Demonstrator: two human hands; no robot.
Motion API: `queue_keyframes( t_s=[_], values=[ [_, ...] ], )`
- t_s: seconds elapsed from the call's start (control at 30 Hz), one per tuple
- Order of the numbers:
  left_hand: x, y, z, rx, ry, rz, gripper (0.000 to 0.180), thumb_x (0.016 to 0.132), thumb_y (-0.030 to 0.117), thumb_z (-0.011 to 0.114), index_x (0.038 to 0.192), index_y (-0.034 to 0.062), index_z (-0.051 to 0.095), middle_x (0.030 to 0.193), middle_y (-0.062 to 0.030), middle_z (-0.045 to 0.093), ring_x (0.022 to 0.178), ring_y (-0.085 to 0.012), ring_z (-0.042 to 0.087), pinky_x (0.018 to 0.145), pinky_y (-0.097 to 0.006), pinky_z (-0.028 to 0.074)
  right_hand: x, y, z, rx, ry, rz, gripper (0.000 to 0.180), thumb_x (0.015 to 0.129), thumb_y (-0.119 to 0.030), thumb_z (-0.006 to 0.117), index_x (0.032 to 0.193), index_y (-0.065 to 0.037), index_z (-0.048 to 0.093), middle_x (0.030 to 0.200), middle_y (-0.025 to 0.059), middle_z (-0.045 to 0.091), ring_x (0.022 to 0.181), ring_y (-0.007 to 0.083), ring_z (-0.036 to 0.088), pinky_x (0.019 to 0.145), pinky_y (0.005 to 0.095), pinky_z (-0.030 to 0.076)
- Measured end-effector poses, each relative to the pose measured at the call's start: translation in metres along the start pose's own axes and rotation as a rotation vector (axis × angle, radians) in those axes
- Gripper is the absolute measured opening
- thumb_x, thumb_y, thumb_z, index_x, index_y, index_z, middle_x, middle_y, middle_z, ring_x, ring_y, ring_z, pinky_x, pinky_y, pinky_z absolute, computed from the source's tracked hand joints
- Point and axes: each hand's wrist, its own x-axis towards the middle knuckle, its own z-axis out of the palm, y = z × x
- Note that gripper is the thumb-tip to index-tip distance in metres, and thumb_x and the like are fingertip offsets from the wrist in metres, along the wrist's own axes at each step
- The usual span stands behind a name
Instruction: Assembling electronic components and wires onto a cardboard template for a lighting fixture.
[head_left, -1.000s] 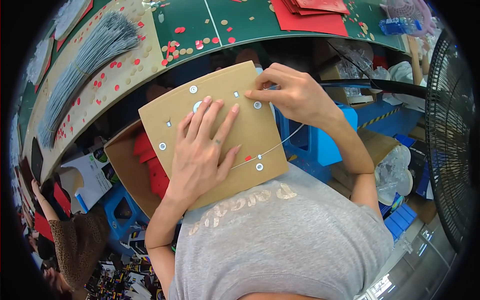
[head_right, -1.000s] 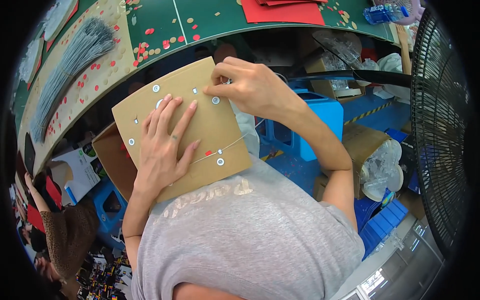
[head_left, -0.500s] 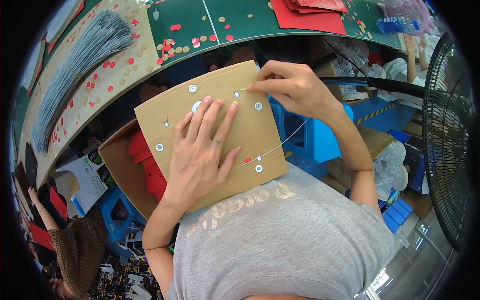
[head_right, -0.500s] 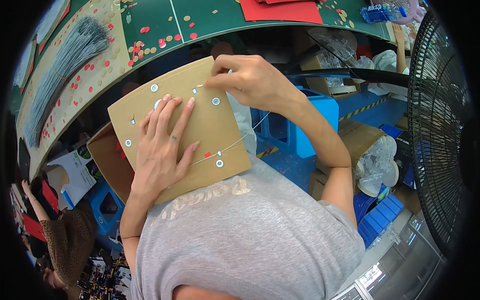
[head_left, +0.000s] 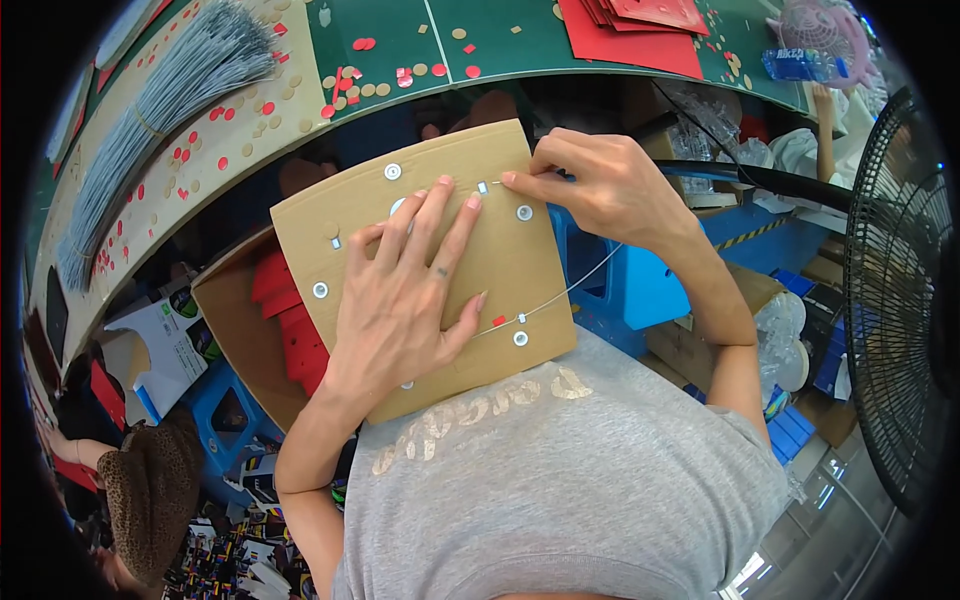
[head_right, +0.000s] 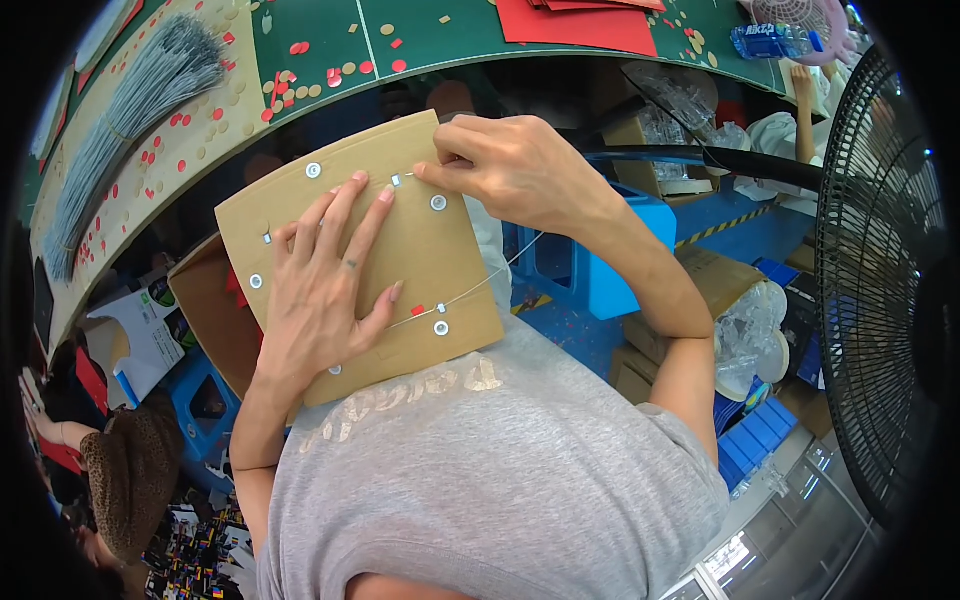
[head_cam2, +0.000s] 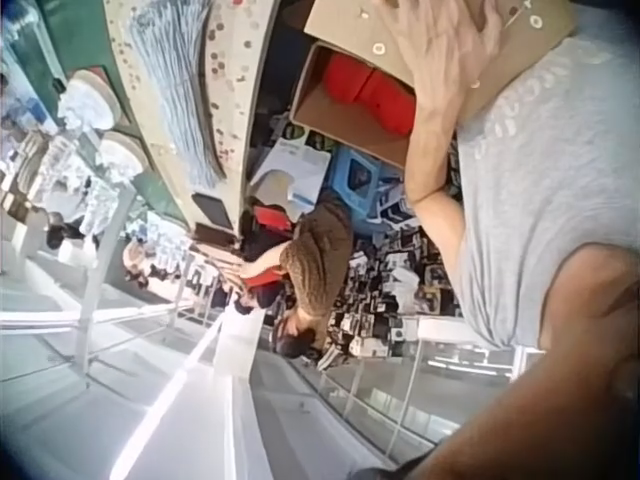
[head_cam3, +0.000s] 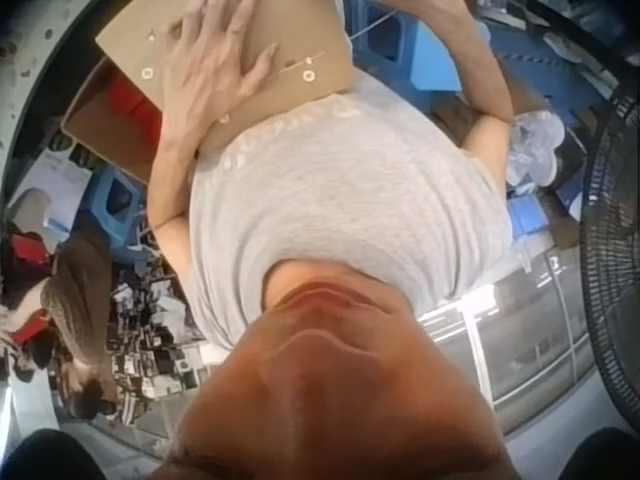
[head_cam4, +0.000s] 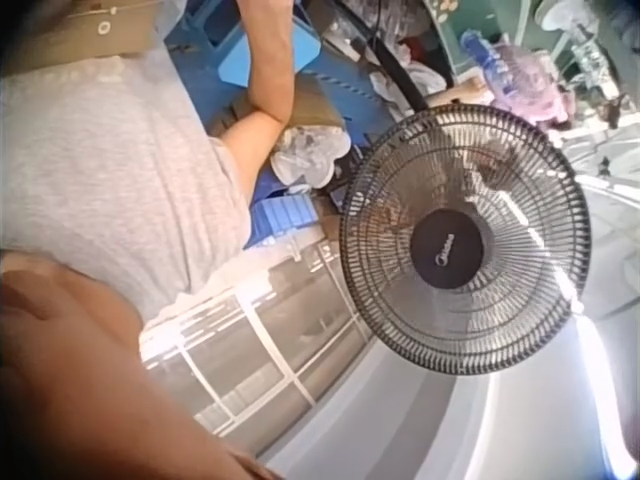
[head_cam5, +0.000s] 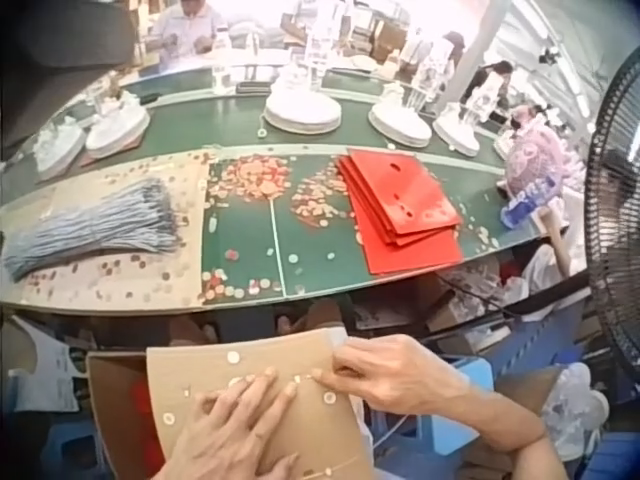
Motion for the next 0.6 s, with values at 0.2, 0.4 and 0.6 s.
queue_keyframes(
  t_s=[0.2, 0.4, 0.6],
  values=[
    [0.002, 0.001, 0.003, 0.008, 0.017, 0.019, 0.08, 0.079, 0.036, 0.071, 0.151, 0.0078, 0.048, 0.155, -0.0149, 0.041, 0.136, -0.0283, 0.043, 0.104, -0.044, 0.036, 0.008, -0.005, 0.0, -0.106, 0.01, -0.139, 0.039, 0.074, -0.006, 0.07, 0.112, -0.007, 0.074, 0.084, 0.0023, 0.059, 0.074, 0.0161, 0.064, 0.06, 0.0303, 0.054],
    [0.003, 0.001, 0.003, -0.002, 0.024, 0.022, 0.08, 0.079, 0.037, 0.072, 0.15, 0.0073, 0.049, 0.154, -0.0147, 0.042, 0.136, -0.0285, 0.042, 0.104, -0.044, 0.035, 0.002, 0.007, 0.01, -0.053, 0.114, -0.18, 0.032, 0.071, -0.007, 0.072, 0.103, -0.006, 0.077, 0.087, 0.0013, 0.065, 0.079, 0.0162, 0.067, 0.059, 0.0286, 0.055],
    [0.003, 0.0, 0.002, -0.002, 0.011, 0.026, 0.08, 0.079, 0.037, 0.071, 0.15, 0.0066, 0.049, 0.154, -0.0146, 0.042, 0.136, -0.0284, 0.042, 0.104, -0.044, 0.035, -0.001, 0.014, 0.013, 0.054, 0.122, -0.137, 0.028, 0.07, -0.005, 0.073, 0.098, -0.006, 0.077, 0.088, 0.0028, 0.067, 0.083, 0.0187, 0.069, 0.058, 0.0301, 0.058]
  ],
)
